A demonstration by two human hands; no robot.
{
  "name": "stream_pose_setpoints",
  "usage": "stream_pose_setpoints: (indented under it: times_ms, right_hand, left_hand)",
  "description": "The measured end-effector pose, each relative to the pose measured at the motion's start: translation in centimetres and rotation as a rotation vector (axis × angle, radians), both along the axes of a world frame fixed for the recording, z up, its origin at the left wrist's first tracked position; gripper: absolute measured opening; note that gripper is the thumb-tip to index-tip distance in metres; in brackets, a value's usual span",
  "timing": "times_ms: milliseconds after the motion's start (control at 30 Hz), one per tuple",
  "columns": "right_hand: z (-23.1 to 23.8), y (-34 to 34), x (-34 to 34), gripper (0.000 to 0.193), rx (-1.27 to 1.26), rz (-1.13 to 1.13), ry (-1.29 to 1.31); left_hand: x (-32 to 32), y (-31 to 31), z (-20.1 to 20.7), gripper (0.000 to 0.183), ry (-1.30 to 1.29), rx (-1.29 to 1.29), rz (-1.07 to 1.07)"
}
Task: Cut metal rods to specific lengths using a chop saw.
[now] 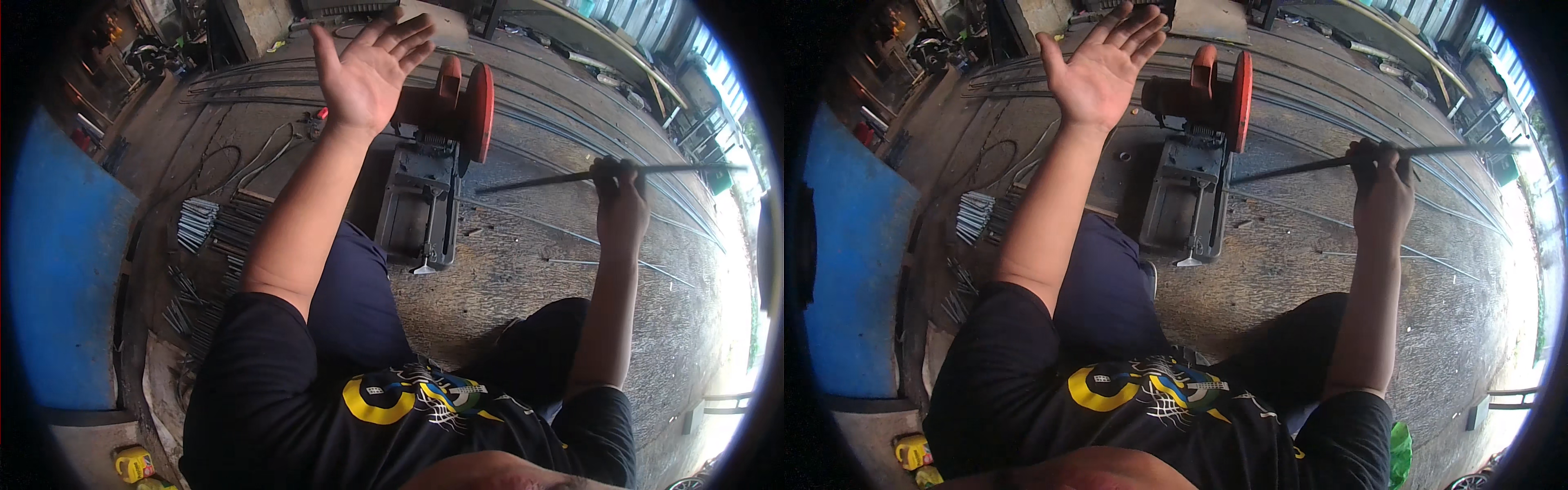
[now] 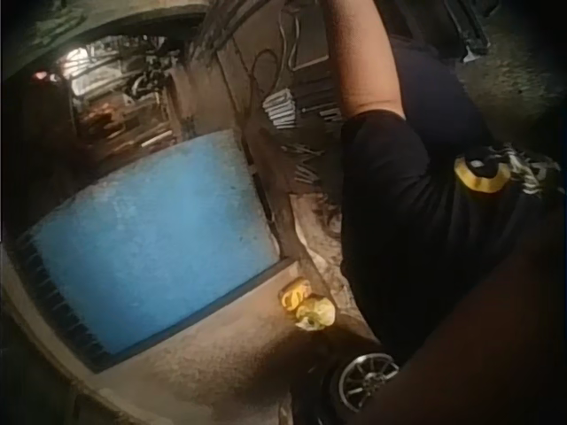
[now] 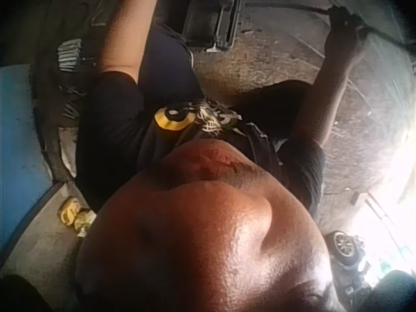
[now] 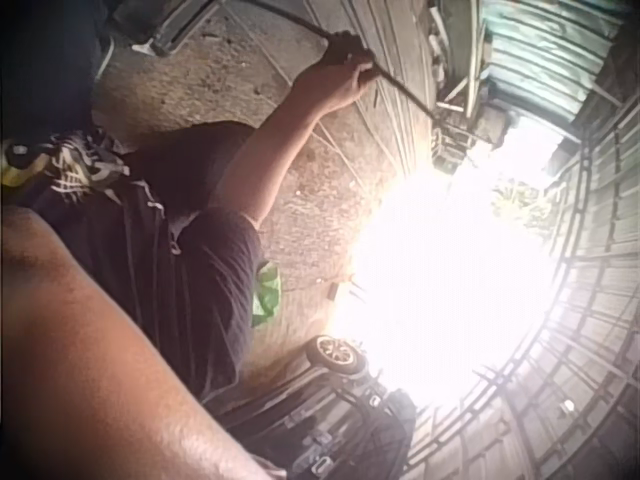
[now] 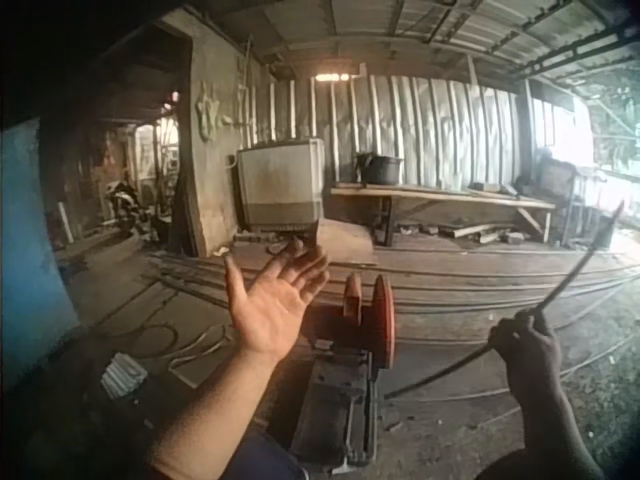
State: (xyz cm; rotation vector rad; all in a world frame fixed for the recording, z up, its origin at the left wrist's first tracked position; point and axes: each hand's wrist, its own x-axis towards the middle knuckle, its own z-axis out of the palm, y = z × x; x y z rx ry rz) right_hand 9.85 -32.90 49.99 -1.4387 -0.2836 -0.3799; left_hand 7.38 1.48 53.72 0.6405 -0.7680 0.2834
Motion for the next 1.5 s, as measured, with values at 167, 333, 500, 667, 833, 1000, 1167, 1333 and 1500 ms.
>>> stream_pose_setpoints:
  times_ms: [167,333,500,667,833,1000,1167,1333,1500]
  right_hand:
    - [-4.5,0.2,3.4,0.035,0.646,0.21,0.448]
    - [-4.6,1.1,4.5,0.032,0.969,0.14,0.529]
    - [-3.7,4.1,3.8,0.031,1.036,0.279,0.529]
    - [-3.5,6.3,4.7,0.031,1.061,0.246,0.556]
    - [-3.8,7.2,5.4,0.029,1.059,0.185,0.566]
    - [-4.4,7.3,6.1,0.03,1.093,0.215,0.585]
    - [-4.8,7.0,6.8,0.03,1.118,0.221,0.58]
    - [-4.4,6.7,6.8,0.033,1.145,0.19,0.549]
    - [-3.0,8.2,4.8,0.035,1.082,0.282,0.491]
  left_hand:
    - [0.9,-0.4,-1.3,0.088,0.092,0.182,0.466]
    - [1.6,-3.7,-2.8,0.084,0.266,0.031,0.298]
    - [1.3,-7.6,-1.9,0.084,0.284,-0.126,0.123]
    - [1.2,-8.7,-1.0,0.085,0.244,-0.219,0.072]
    - [2.0,-8.9,-1.0,0.085,0.241,-0.234,0.094]
    - [3.1,-9.0,-1.4,0.081,0.254,-0.236,0.08]
    - [4.1,-8.8,-2.1,0.083,0.265,-0.258,0.081]
    - [4.2,-8.6,-4.2,0.085,0.38,-0.134,0.107]
    - [1.9,-10.3,-7.4,0.036,0.373,0.475,0.282]
